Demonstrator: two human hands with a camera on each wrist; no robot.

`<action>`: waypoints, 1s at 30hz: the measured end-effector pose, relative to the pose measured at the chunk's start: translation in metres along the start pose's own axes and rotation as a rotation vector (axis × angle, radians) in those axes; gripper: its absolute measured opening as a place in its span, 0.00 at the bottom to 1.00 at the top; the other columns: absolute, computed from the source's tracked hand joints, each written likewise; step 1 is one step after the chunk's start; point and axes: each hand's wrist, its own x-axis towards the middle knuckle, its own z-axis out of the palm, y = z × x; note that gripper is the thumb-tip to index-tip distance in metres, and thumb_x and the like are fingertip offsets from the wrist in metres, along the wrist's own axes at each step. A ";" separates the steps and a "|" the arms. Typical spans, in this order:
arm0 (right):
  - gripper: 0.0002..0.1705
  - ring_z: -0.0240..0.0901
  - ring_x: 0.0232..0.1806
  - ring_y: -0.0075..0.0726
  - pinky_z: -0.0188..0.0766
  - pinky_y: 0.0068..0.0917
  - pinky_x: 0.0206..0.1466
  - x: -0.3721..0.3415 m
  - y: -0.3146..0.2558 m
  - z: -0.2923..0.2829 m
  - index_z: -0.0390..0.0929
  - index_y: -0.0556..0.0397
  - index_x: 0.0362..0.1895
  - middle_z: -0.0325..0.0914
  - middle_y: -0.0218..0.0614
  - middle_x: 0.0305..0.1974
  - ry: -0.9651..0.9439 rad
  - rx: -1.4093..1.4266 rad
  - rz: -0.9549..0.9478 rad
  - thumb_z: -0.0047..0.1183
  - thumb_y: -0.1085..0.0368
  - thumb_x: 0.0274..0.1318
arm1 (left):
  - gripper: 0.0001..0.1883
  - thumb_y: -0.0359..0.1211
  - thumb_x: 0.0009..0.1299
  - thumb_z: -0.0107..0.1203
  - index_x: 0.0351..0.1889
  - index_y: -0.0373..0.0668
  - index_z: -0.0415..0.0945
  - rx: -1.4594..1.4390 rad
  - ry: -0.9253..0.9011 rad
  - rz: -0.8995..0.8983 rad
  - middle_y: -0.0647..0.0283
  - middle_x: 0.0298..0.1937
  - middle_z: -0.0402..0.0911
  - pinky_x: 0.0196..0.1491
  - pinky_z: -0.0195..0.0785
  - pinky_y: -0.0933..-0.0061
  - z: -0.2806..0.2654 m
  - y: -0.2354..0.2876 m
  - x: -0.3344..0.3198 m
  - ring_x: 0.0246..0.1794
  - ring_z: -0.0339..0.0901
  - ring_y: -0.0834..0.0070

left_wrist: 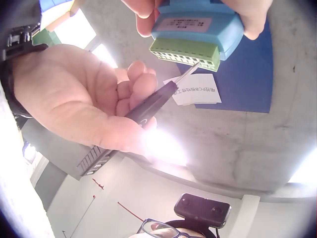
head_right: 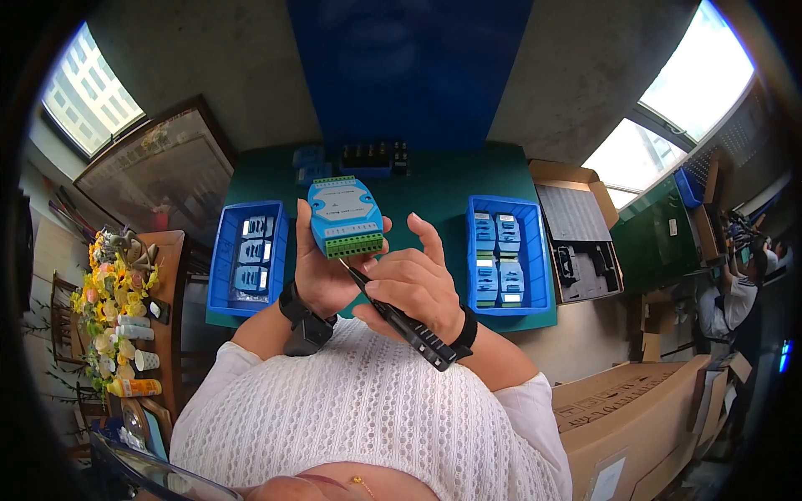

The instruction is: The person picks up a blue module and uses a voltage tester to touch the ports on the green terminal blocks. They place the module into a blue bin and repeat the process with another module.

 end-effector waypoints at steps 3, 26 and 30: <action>0.17 0.76 0.31 0.33 0.45 0.55 0.64 0.002 0.000 0.000 0.70 0.47 0.34 0.76 0.33 0.27 -0.019 -0.018 0.023 0.64 0.62 0.40 | 0.39 0.70 0.57 0.39 0.52 0.48 0.65 0.001 0.055 0.001 0.56 0.47 0.75 0.35 0.68 0.76 0.004 -0.001 0.000 0.45 0.76 0.66; 0.22 0.66 0.20 0.24 0.49 0.45 0.62 -0.003 0.003 -0.018 0.60 0.48 0.33 0.68 0.31 0.18 0.267 0.427 0.279 0.40 0.42 0.58 | 0.48 0.73 0.54 0.35 0.55 0.39 0.62 0.022 -0.236 0.063 0.48 0.44 0.70 0.32 0.76 0.66 0.000 0.021 0.007 0.38 0.76 0.61; 0.20 0.68 0.22 0.25 0.49 0.45 0.62 -0.006 0.004 -0.011 0.60 0.49 0.34 0.69 0.31 0.19 0.205 0.414 0.256 0.40 0.45 0.59 | 0.47 0.73 0.55 0.31 0.55 0.40 0.63 0.134 -0.297 0.134 0.51 0.43 0.73 0.34 0.75 0.70 -0.001 0.019 0.010 0.39 0.77 0.65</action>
